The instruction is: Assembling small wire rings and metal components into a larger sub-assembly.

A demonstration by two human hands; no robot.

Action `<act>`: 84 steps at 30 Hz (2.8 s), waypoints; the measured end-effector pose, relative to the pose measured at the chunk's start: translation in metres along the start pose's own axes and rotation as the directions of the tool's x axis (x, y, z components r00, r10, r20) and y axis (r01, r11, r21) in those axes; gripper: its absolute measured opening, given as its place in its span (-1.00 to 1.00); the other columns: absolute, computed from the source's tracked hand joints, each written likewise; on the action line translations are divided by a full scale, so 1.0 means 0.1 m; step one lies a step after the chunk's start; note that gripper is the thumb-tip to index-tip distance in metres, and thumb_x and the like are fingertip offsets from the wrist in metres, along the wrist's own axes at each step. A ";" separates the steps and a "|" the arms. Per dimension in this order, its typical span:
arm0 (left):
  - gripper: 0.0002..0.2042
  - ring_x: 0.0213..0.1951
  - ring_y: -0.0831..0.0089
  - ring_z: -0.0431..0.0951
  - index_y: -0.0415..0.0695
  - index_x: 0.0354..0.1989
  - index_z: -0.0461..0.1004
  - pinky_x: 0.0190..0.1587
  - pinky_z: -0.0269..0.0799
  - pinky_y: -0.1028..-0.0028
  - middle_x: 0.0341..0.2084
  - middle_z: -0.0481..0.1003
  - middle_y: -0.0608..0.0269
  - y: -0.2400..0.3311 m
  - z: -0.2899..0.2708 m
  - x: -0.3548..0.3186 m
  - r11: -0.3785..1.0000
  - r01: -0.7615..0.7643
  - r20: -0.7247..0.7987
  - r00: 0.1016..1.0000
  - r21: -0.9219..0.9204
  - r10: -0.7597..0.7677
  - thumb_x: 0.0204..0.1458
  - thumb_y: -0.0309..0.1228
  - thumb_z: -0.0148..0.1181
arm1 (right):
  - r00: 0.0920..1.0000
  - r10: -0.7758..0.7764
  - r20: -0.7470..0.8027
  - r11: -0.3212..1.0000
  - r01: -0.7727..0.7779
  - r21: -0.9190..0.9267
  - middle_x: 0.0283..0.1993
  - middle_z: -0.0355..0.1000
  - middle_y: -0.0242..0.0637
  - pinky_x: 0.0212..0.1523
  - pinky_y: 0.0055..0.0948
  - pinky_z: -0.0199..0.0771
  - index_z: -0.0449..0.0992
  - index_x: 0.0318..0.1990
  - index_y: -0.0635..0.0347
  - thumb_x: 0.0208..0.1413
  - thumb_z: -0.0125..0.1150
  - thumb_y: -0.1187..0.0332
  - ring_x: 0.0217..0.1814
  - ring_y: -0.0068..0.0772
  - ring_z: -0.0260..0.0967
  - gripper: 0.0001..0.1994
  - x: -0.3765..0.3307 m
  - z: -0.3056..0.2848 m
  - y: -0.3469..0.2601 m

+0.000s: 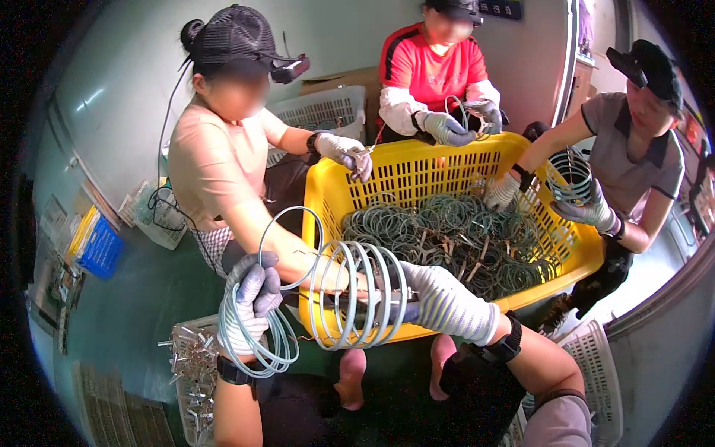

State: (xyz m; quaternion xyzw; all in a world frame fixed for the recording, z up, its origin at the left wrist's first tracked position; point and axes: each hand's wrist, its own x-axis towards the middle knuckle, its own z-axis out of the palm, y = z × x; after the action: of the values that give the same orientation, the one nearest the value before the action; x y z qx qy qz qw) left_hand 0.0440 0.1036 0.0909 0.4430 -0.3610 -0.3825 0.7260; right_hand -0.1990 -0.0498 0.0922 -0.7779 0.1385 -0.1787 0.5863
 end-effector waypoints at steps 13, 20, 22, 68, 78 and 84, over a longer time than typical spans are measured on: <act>-0.85 -0.46 0.57 0.53 -0.26 -0.22 0.54 -0.31 0.45 0.57 -0.45 0.57 0.22 -0.02 0.14 -0.08 0.919 -0.198 0.072 0.980 0.342 0.184 0.04 -0.49 0.19 | 0.997 -0.032 -0.065 0.990 0.022 -0.142 -0.28 0.44 -0.33 -0.14 -0.54 0.39 0.40 -0.05 0.33 0.08 0.24 0.30 -0.23 -0.65 0.31 -0.65 0.14 0.04 0.25; -0.84 -0.47 0.52 0.57 -0.22 -0.24 0.56 -0.32 0.49 0.52 -0.50 0.59 0.18 -0.03 0.10 -0.07 0.766 -0.405 0.120 0.908 0.499 0.402 -0.04 -0.54 0.25 | 0.994 0.028 -0.105 0.999 -0.024 0.039 -0.26 0.45 -0.39 -0.16 -0.59 0.39 0.40 -0.04 0.37 0.11 0.23 0.32 -0.21 -0.69 0.32 -0.66 0.10 0.09 0.22; -0.85 -0.46 0.52 0.58 -0.23 -0.28 0.57 -0.30 0.50 0.51 -0.52 0.59 0.19 -0.04 0.11 -0.09 0.754 -0.381 0.118 0.917 0.535 0.380 -0.07 -0.56 0.27 | 0.994 0.054 -0.098 0.993 -0.043 0.107 -0.24 0.45 -0.41 -0.15 -0.60 0.39 0.39 -0.03 0.39 0.11 0.22 0.31 -0.19 -0.70 0.31 -0.64 0.09 0.10 0.21; -0.67 -0.59 0.86 0.21 -0.15 -0.09 0.52 -0.51 0.17 0.73 -0.31 0.55 0.52 -0.12 0.04 0.00 0.784 -0.267 0.136 0.963 0.560 0.232 -0.09 -0.62 0.26 | 0.931 0.259 0.257 0.853 -0.345 0.391 -0.63 0.28 -0.49 -0.67 -0.73 0.03 0.47 -0.13 0.28 0.20 -0.08 -0.11 -0.71 -0.74 0.06 -0.46 0.04 -0.06 -0.01; -0.74 -0.35 0.74 0.43 -0.24 -0.09 0.46 -0.33 0.33 0.72 -0.28 0.54 0.32 -0.08 0.12 0.10 0.926 -0.203 -0.073 0.969 0.317 0.237 0.12 -0.34 0.12 | 0.919 0.246 0.309 0.784 -0.376 0.494 -0.65 0.29 -0.49 -0.68 -0.73 0.06 0.48 -0.15 0.29 0.23 -0.16 -0.11 -0.74 -0.73 0.07 -0.45 0.04 -0.09 0.10; -0.82 -0.60 0.90 0.22 -0.16 -0.14 0.48 -0.58 0.09 0.82 -0.36 0.52 0.47 -0.15 0.23 0.13 0.940 -0.191 0.010 0.981 0.284 0.196 0.12 -0.41 0.11 | 0.960 0.234 0.155 0.883 -0.276 0.379 -0.63 0.30 -0.48 -0.66 -0.70 0.05 0.44 -0.38 0.17 0.23 -0.10 -0.06 -0.69 -0.72 0.12 -0.55 -0.04 -0.08 0.15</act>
State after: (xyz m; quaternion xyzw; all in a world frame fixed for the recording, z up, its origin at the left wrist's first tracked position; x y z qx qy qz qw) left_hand 0.0268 0.0789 0.0878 0.5084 -0.4472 -0.2497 0.6922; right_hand -0.2065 -0.0585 0.0791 -0.6261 0.1699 -0.0833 0.7565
